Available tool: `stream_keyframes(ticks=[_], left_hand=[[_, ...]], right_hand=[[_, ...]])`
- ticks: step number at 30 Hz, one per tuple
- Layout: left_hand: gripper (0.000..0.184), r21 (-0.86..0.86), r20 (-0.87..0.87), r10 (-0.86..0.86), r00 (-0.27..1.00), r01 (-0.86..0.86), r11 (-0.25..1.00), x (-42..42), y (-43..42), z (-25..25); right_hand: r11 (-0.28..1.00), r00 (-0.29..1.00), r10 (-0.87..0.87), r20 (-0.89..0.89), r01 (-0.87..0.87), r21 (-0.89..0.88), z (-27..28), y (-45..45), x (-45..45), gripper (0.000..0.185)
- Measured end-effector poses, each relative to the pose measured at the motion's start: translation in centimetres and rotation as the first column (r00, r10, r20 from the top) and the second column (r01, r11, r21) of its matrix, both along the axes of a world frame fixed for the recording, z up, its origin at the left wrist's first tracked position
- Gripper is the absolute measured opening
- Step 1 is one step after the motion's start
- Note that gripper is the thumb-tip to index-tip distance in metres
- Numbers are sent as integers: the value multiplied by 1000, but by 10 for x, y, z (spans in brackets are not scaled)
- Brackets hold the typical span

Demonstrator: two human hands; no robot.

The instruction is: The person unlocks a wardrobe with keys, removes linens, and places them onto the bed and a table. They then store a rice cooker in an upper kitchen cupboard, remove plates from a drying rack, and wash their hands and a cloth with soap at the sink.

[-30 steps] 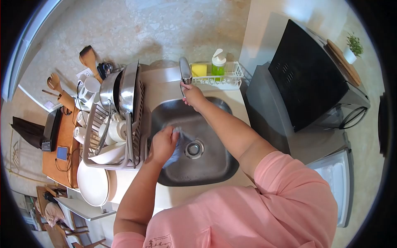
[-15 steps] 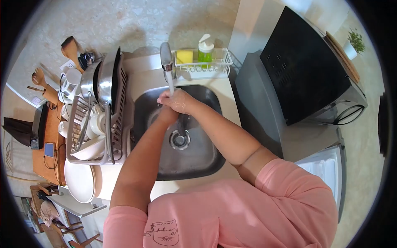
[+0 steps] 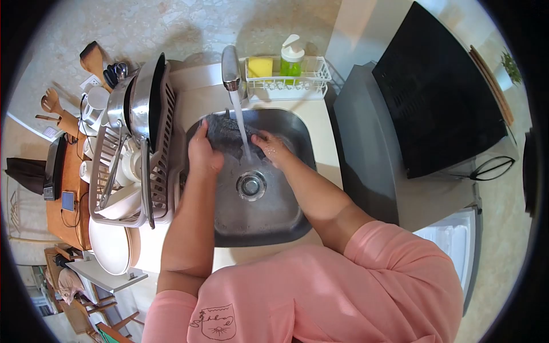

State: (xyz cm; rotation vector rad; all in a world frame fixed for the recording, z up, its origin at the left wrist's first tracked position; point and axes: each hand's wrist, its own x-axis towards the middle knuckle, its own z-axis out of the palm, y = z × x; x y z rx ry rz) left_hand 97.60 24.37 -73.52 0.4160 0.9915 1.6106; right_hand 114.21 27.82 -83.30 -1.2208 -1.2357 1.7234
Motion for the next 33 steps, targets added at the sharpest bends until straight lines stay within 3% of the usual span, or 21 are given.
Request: stream_keyframes(ticks=[2, 3, 5, 6, 8, 9, 11, 12, 13, 15, 16, 19, 21, 22, 23, 25, 27, 29, 31, 32, 33], left_hand=[[33, -136, 488, -73, 870, 158, 978, 7, -13, -17], [33, -139, 491, -61, 869, 147, 979, 15, -15, -29], [37, -311, 465, -86, 881, 254, 916, 31, -12, -48], [37, -348, 455, -115, 883, 296, 890, 31, -7, -53], [36, -326, 433, -173, 885, 333, 885, 25, 0, -58], [36, -306, 423, -189, 886, 336, 891, 25, 1, -57], [36, -255, 389, -213, 896, 327, 910, 29, 2, -56], [36, -228, 349, -218, 911, 309, 923, 34, 3, -53], [36, -198, 298, -217, 929, 283, 939, 42, 3, -51], [36, -303, 95, -188, 978, 208, 930, 50, 4, -56], [42, -540, -105, -213, 971, 124, 832, 42, 15, -88], [48, -548, -243, -277, 930, 104, 830, 50, 5, -46], [50, -415, -194, -282, 940, 182, 891, 45, 9, -55], [55, -397, -465, -322, 825, 131, 909, 45, 4, -40], [61, -360, -694, -330, 640, 88, 929, 45, 2, -32], [62, -390, -669, -361, 649, 106, 915, 43, 6, -36], [63, -430, -640, -402, 655, 128, 894, 39, 8, -40], [63, -591, -638, -590, 495, 177, 787, 34, 12, -42], [60, -549, -608, -592, 529, 258, 795, 32, 9, -52], [60, -551, -526, -594, 608, 288, 783, 33, 6, -47], [61, -550, -438, -589, 679, 315, 773, 32, 3, -44]], right_hand=[[989, 861, -114, -495, 146, 26, -12, 5, -19, 51], [991, 865, -106, -491, 134, 23, -8, 1, -30, 51], [923, 949, -31, -314, 147, 355, 19, -17, -51, 41], [923, 949, -21, -315, 140, 358, 33, -30, -55, 41], [696, 989, -7, -150, 113, 709, 53, -53, -59, 31], [695, 989, -1, -149, 108, 711, 48, -55, -61, 31], [598, 992, -116, -49, 109, 794, 41, -51, -64, 31], [664, 995, -80, -52, 92, 742, 38, -35, -62, 15], [663, 996, -77, -55, 92, 743, 40, -18, -59, 15], [800, 944, -250, 217, 75, 595, 42, 13, -50, 22], [804, 943, -254, 216, 81, 589, 40, 28, -47, 22], [899, 871, -237, 431, 29, 436, 5, 71, -33, 28], [817, 821, -36, 569, -304, 490, -45, 88, -20, 33], [844, 633, -140, 762, -326, 426, -3, 64, -13, 25], [845, 630, -141, 764, -326, 424, 12, 63, -3, 25], [461, 849, -438, 296, -70, 884, 33, 71, 20, 33], [224, 704, -706, 79, 116, 968, 87, 76, 31, 43], [217, 521, -847, 103, 163, 963, 122, 103, 47, 65], [372, 537, -821, 195, 244, 895, 134, 136, 54, 83], [372, 529, -825, 199, 243, 896, 137, 145, 57, 83], [518, 549, -760, 348, 189, 834, 139, 152, 58, 87]])
